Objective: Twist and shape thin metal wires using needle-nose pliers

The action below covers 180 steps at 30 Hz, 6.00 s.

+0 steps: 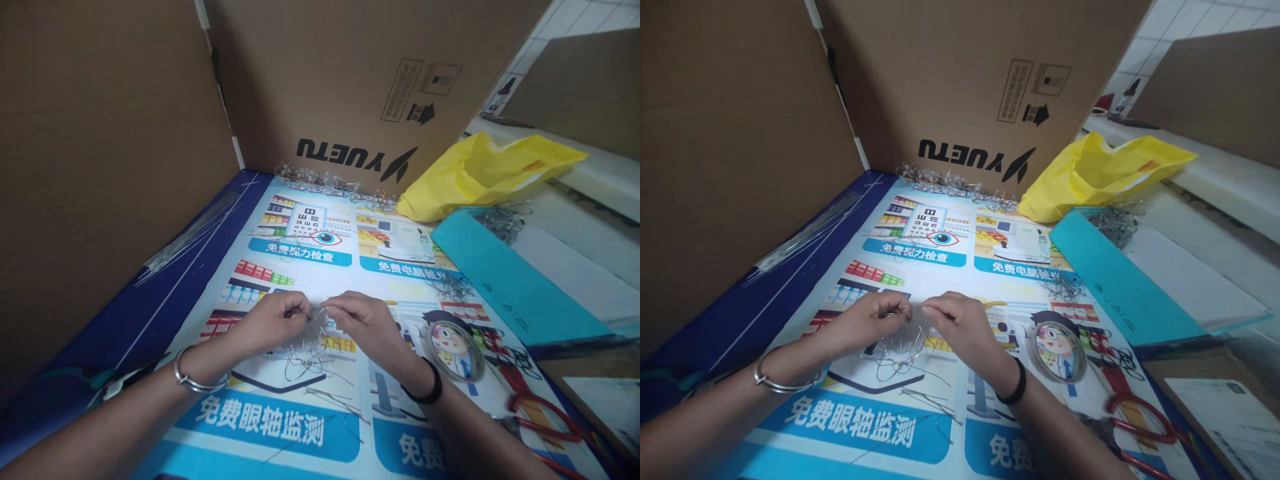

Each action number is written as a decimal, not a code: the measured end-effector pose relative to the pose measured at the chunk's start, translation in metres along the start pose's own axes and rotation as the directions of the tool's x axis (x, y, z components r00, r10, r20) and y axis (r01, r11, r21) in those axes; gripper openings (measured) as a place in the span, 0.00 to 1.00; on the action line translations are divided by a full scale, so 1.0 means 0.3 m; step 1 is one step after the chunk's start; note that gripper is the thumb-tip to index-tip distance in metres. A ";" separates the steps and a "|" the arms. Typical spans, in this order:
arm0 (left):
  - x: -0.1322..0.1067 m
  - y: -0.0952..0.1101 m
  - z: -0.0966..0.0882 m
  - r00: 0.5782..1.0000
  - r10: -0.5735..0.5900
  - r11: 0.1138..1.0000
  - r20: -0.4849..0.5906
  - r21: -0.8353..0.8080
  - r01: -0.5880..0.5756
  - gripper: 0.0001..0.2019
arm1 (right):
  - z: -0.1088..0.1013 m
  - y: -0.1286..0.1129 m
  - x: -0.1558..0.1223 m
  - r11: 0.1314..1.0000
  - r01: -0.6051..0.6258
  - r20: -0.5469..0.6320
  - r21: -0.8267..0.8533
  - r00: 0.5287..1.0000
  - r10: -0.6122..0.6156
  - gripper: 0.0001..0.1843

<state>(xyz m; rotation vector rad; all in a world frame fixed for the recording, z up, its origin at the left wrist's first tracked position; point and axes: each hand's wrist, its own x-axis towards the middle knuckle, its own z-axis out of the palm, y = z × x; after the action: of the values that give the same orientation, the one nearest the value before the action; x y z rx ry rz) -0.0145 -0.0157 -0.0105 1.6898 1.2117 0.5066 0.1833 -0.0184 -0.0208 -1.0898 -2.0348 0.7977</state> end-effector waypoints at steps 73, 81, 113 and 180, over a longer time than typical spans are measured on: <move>0.008 -0.012 -0.004 0.993 -0.040 0.989 0.114 -0.139 0.056 0.06 | -0.060 0.024 -0.007 0.885 0.154 0.121 -0.440 0.986 -0.112 0.14; 0.011 -0.028 -0.015 0.991 -0.107 0.982 0.086 -0.150 0.119 0.07 | -0.223 0.081 -0.094 0.665 0.109 0.327 -0.738 0.921 0.212 0.37; 0.009 -0.004 -0.016 0.999 -0.039 0.989 -0.018 -0.141 0.036 0.05 | -0.100 0.041 -0.107 0.903 0.148 0.221 -0.403 0.973 -0.061 0.09; -0.003 -0.008 -0.011 0.950 0.052 0.978 0.307 -0.206 0.014 0.06 | -0.076 0.004 -0.095 0.513 0.299 0.270 -0.804 0.954 -0.133 0.07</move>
<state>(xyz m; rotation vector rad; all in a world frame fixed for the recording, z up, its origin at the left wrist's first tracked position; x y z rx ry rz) -0.0185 -0.0149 -0.0110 1.5367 0.8833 0.3470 0.2136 -0.0381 -0.0165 -1.2119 -2.7318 -0.3447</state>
